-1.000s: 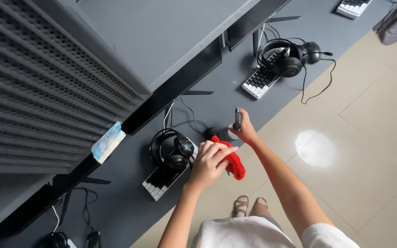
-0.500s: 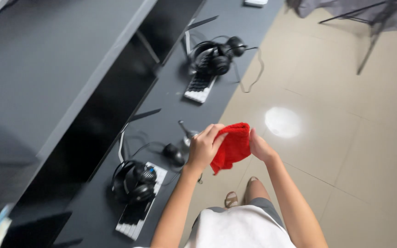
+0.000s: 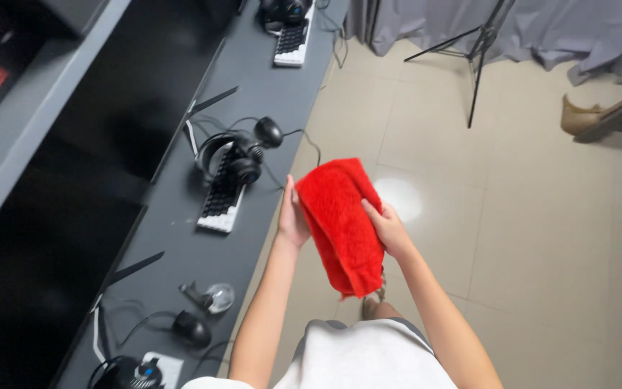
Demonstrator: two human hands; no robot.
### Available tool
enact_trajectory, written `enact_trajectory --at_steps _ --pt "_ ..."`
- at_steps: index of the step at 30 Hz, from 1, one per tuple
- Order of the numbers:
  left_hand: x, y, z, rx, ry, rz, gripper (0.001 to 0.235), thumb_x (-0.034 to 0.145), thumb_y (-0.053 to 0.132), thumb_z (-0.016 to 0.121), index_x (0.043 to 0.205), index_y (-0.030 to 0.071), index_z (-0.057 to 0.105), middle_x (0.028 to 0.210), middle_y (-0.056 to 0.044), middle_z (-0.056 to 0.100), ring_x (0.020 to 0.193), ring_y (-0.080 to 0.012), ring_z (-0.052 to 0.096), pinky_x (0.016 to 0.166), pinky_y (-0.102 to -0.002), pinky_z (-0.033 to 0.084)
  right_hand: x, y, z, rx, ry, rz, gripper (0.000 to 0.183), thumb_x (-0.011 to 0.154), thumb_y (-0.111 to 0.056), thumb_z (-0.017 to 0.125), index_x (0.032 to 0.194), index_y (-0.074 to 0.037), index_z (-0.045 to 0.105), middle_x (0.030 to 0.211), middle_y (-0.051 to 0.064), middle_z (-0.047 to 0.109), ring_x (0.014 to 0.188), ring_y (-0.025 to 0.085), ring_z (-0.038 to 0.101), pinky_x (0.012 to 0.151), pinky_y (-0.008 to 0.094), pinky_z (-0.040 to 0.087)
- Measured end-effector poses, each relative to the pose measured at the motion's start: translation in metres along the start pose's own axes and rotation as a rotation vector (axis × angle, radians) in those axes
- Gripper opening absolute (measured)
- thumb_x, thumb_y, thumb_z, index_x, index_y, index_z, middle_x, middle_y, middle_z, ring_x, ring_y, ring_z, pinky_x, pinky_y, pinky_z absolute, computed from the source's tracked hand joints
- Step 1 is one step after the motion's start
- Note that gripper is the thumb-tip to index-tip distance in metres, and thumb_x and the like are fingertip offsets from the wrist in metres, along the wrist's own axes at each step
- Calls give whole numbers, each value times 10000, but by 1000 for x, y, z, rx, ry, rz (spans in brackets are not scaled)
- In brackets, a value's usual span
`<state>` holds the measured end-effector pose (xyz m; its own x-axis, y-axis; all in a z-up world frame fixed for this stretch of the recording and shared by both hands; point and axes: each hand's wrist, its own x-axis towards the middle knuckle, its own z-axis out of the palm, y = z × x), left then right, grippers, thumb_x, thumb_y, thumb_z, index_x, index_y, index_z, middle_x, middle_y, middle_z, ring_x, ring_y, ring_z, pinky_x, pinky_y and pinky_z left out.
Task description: The person cleans multiple computer keyboards on a desk using a red cloth. They wipe the keys and the surface of each keyboard, occasionally lifting and turning them over to clean different sides.
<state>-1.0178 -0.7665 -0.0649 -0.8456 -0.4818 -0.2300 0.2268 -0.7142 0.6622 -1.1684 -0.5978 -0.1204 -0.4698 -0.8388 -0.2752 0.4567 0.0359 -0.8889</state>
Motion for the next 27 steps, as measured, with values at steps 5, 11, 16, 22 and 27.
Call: enact_trajectory --at_steps 5,11,16,22,27 --pt "79 -43 40 -266 -53 -227 803 948 676 398 1431 48 531 1412 -106 624 1296 -264 577 1082 -412 448 58 -76 -56 -63 83 -96 413 996 -256 618 1340 -30 594 1212 47 711 1090 134 660 930 329 541" --pt "162 -50 56 446 4 71 641 896 161 753 1455 24 472 1412 -139 603 1290 -228 591 1067 -389 503 104 -124 -120 -380 147 -88 436 953 -194 692 1337 1 629 1190 94 745 1089 173 699 925 351 578" --pt "235 -33 81 804 166 203 605 899 118 756 1425 6 477 1342 -160 659 1241 -230 644 1029 -367 538 170 -137 -143 -400 324 -67 519 952 -156 712 1417 -11 535 1150 108 751 1061 207 723 878 369 608" --pt "329 -2 78 789 150 394 871 843 138 750 1550 173 242 1176 -140 706 1095 -234 709 961 -361 572 251 -178 -161 -433 189 -367 876 815 -66 744 1540 -123 257 1239 131 659 1115 223 658 911 364 577" --pt "439 23 43 1348 138 436 619 765 87 816 1351 113 617 1277 -129 684 1197 -307 688 995 -387 568 360 -193 -191 -1174 269 -488 438 735 -64 820 1155 -131 714 1077 145 664 1051 352 610 896 426 535"
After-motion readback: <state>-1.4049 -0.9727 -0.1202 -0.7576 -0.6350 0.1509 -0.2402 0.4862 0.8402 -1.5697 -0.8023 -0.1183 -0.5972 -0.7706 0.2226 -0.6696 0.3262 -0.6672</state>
